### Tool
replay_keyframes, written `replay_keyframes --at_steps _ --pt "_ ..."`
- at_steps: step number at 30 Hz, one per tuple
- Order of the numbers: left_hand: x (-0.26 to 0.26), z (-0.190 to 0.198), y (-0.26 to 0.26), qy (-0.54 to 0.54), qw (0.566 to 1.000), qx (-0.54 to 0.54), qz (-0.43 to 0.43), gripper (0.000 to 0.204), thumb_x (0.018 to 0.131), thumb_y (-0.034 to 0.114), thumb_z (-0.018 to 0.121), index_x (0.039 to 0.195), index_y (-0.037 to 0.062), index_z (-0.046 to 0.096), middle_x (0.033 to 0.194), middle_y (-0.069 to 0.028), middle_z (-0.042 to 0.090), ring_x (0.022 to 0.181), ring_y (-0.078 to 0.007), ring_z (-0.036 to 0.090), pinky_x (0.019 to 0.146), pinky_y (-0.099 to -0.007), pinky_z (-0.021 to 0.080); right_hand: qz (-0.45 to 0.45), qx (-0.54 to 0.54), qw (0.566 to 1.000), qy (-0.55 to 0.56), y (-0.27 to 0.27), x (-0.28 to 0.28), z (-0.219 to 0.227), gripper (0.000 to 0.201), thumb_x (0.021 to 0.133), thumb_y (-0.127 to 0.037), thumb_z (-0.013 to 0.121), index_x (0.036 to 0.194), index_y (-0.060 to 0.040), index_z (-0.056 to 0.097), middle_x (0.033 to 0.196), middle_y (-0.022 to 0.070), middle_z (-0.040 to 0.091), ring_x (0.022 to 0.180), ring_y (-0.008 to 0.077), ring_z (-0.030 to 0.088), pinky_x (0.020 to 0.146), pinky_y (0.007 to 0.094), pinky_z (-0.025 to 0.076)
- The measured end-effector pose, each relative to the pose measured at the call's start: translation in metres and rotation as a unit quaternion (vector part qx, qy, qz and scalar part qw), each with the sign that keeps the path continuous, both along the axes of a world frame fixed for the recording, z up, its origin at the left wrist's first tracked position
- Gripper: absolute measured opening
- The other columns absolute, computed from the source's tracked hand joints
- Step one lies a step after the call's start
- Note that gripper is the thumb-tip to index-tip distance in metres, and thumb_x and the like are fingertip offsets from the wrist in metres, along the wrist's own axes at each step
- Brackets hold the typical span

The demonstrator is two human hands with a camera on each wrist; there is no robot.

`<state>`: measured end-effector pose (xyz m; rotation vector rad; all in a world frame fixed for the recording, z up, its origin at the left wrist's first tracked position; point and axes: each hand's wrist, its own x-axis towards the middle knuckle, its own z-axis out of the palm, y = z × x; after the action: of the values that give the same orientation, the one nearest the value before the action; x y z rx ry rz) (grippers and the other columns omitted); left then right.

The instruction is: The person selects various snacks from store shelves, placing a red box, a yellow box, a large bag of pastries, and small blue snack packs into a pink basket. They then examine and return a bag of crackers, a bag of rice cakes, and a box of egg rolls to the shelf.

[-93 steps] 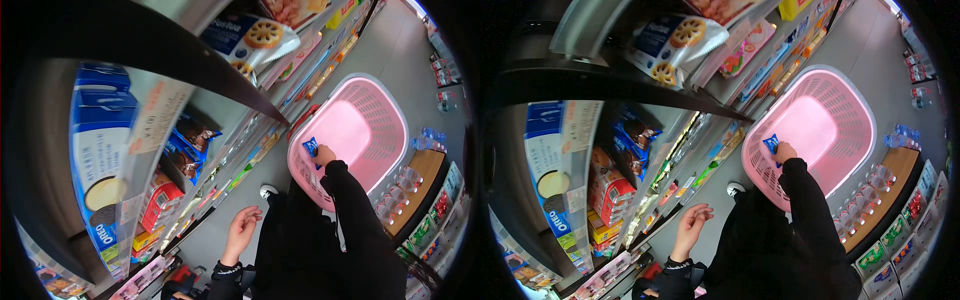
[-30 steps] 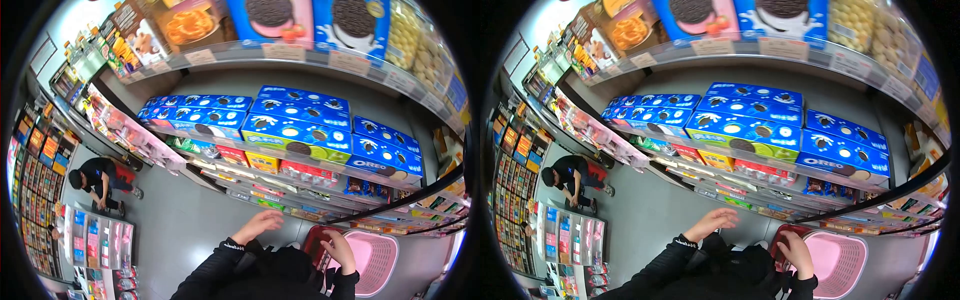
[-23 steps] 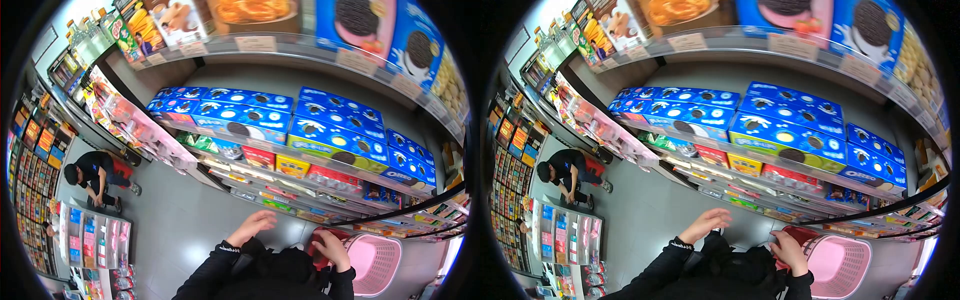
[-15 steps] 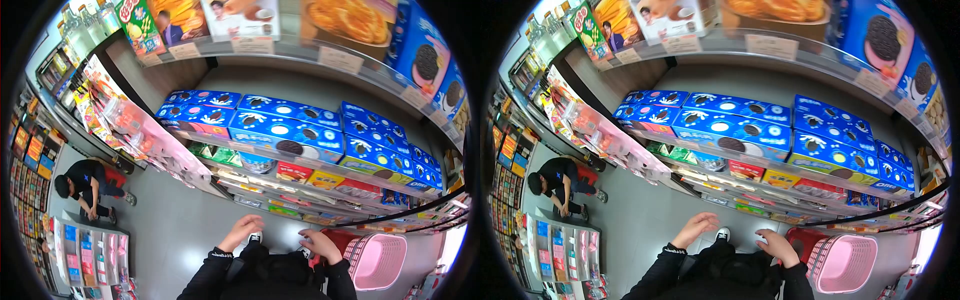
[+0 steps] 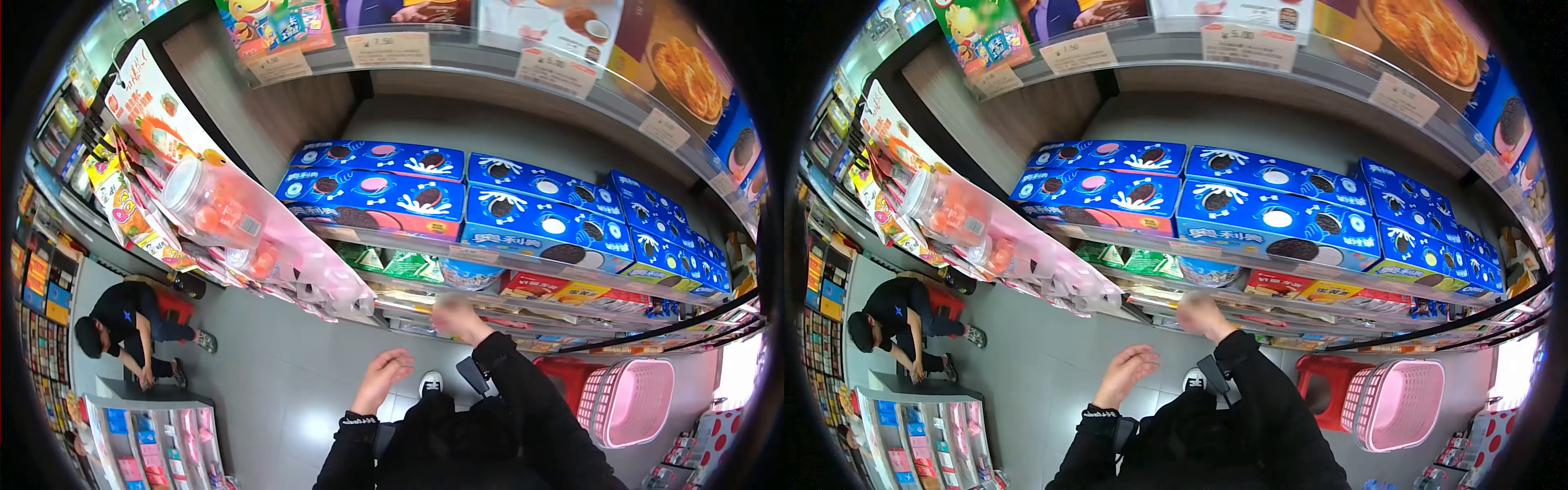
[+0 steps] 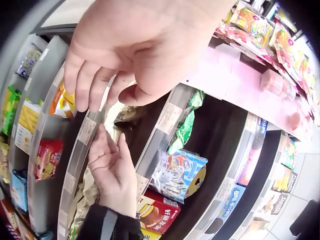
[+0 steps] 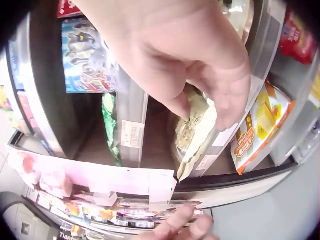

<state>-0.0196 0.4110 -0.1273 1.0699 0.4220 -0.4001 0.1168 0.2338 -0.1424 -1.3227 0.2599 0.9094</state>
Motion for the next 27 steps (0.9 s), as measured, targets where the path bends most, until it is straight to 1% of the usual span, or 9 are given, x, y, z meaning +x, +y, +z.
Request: replay_keyframes --at_steps 1,2,4,7,11,17,22,24,27 --pt "-0.001 -0.002 0.003 0.005 1.0 -0.005 0.004 0.026 0.082 0.007 0.041 0.106 -0.0017 0.045 0.096 -0.0133 0.054 0.083 -0.0192 0.055 0.075 -0.0264 0.044 -0.014 0.005 1.0 0.017 0.004 0.003 -0.006 0.029 0.08 -0.026 0.053 0.094 -0.0014 0.046 0.084 0.0093 0.055 0.073 0.0143 0.053 0.066 0.0266 0.046" --pt "-0.003 -0.005 0.006 0.006 1.0 -0.005 0.004 0.026 0.082 0.007 0.041 0.106 -0.0017 0.045 0.096 -0.0133 0.054 0.083 -0.0192 0.055 0.075 -0.0264 0.044 -0.014 0.005 1.0 0.018 0.006 0.005 -0.011 0.029 0.08 -0.026 0.053 0.094 -0.0014 0.046 0.084 0.0093 0.055 0.073 0.0143 0.053 0.066 0.0266 0.046" --pt "-0.005 -0.01 0.012 0.014 0.999 -0.023 0.022 0.025 0.081 0.006 0.042 0.105 -0.0023 0.045 0.095 -0.014 0.054 0.082 -0.02 0.055 0.075 -0.0267 0.044 -0.089 0.016 0.995 0.045 0.011 0.006 -0.017 0.029 0.081 -0.026 0.052 0.096 -0.0022 0.046 0.081 0.0085 0.055 0.072 0.0145 0.053 0.065 0.0267 0.046" --pt "-0.005 -0.014 0.02 0.024 0.999 -0.022 0.018 0.025 0.081 0.006 0.041 0.104 -0.0023 0.045 0.095 -0.0146 0.054 0.082 -0.0205 0.055 0.075 -0.0271 0.044 -0.119 -0.004 0.992 0.039 0.014 0.007 -0.027 0.028 0.081 -0.027 0.052 0.095 -0.0035 0.047 0.078 0.007 0.055 0.07 0.0136 0.053 0.063 0.0274 0.046" --pt "-0.001 -0.018 0.024 0.028 0.999 -0.025 0.006 0.025 0.08 0.006 0.041 0.104 -0.0024 0.045 0.095 -0.015 0.054 0.082 -0.0206 0.055 0.075 -0.027 0.044 -0.126 -0.036 0.991 0.026 0.014 0.008 -0.04 0.025 0.081 -0.025 0.052 0.093 -0.0036 0.049 0.074 0.0058 0.056 0.064 0.0119 0.053 0.059 0.0267 0.046" --pt "0.005 -0.023 0.022 0.029 0.999 -0.022 -0.012 0.023 0.081 0.006 0.042 0.103 -0.0029 0.046 0.094 -0.0149 0.055 0.082 -0.0214 0.056 0.073 -0.0269 0.045 -0.114 -0.073 0.99 -0.051 0.014 0.005 -0.048 0.02 0.08 -0.022 0.053 0.082 -0.0016 0.053 0.067 0.0045 0.055 0.054 0.011 0.053 0.049 0.0226 0.045" --pt "0.008 -0.022 0.019 0.034 0.999 -0.026 -0.013 0.025 0.079 0.006 0.043 0.103 -0.0032 0.045 0.094 -0.016 0.054 0.083 -0.0229 0.055 0.074 -0.0283 0.044 -0.145 -0.03 0.987 -0.055 0.008 0.002 -0.029 0.023 0.08 -0.023 0.054 0.087 -0.0012 0.052 0.073 0.0057 0.056 0.062 0.0123 0.055 0.056 0.0243 0.047" --pt "0.01 -0.026 0.019 0.03 0.999 -0.042 -0.012 0.025 0.079 0.005 0.042 0.103 -0.0035 0.045 0.094 -0.0163 0.054 0.083 -0.0233 0.055 0.074 -0.0288 0.044 -0.113 0.027 0.99 -0.08 0.003 0.001 -0.02 0.023 0.08 -0.022 0.054 0.088 -0.0013 0.051 0.077 0.0062 0.056 0.067 0.013 0.055 0.061 0.0248 0.047" --pt "0.012 -0.034 0.021 0.032 0.997 -0.066 0.006 0.026 0.079 0.004 0.042 0.103 -0.004 0.044 0.095 -0.0167 0.053 0.084 -0.0242 0.055 0.075 -0.03 0.044 -0.105 0.024 0.99 -0.093 -0.015 -0.004 -0.006 0.026 0.081 -0.02 0.053 0.095 0.0021 0.05 0.086 0.009 0.055 0.077 0.0166 0.056 0.067 0.027 0.047"
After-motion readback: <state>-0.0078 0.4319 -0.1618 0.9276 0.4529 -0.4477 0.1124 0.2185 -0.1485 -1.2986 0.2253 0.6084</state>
